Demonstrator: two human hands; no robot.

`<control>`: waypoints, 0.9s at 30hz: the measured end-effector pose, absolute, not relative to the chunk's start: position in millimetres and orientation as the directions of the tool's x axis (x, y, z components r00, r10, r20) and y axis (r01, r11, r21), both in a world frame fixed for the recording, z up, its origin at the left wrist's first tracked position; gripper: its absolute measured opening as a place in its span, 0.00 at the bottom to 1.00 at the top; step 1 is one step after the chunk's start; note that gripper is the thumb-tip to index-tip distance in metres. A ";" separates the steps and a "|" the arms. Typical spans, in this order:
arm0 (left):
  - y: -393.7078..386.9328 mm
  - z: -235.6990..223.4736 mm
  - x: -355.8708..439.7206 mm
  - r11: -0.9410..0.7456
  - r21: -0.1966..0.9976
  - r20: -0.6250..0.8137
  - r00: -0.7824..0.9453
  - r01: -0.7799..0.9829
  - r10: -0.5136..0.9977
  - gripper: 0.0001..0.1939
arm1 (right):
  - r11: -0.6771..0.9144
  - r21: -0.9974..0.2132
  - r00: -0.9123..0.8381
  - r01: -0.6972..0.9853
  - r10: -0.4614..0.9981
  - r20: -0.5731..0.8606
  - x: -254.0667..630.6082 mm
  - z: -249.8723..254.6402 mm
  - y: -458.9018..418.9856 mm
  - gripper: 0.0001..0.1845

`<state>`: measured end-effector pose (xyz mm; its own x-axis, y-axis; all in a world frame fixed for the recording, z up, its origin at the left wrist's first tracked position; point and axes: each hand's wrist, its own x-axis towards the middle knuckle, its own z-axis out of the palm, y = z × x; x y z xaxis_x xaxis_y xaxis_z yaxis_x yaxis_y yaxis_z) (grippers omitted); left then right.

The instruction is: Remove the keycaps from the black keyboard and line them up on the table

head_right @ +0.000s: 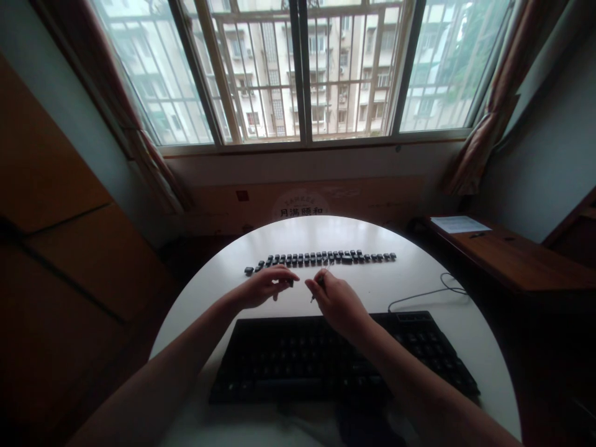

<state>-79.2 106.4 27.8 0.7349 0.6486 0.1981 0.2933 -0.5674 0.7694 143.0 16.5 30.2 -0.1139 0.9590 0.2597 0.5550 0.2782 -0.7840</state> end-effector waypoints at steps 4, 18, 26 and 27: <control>127.4 30.4 -99.7 -0.628 0.672 0.376 0.549 0.392 0.746 0.13 | 0.279 -0.769 -0.104 0.575 0.957 0.270 144.6 29.9 16.5 0.18; 166.3 27.4 -86.8 -0.697 -0.037 0.363 0.660 0.716 0.658 0.09 | 0.327 -0.709 -0.098 0.625 0.934 0.344 138.5 22.2 15.6 0.18; 166.0 4.7 -90.3 -0.689 -0.130 0.311 0.689 0.713 0.654 0.10 | 0.339 -0.700 -0.123 0.629 0.932 0.341 137.0 24.4 11.9 0.17; 166.3 4.2 -90.6 -0.684 -0.147 0.312 0.690 0.714 0.653 0.10 | 0.343 -0.696 -0.124 0.630 0.930 0.346 137.3 24.6 11.9 0.17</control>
<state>-90.6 166.3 4.2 0.6899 0.6531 0.3124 0.7143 -0.6842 -0.1470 137.3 11.9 24.6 -0.1236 0.9300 0.3463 0.6305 0.3431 -0.6963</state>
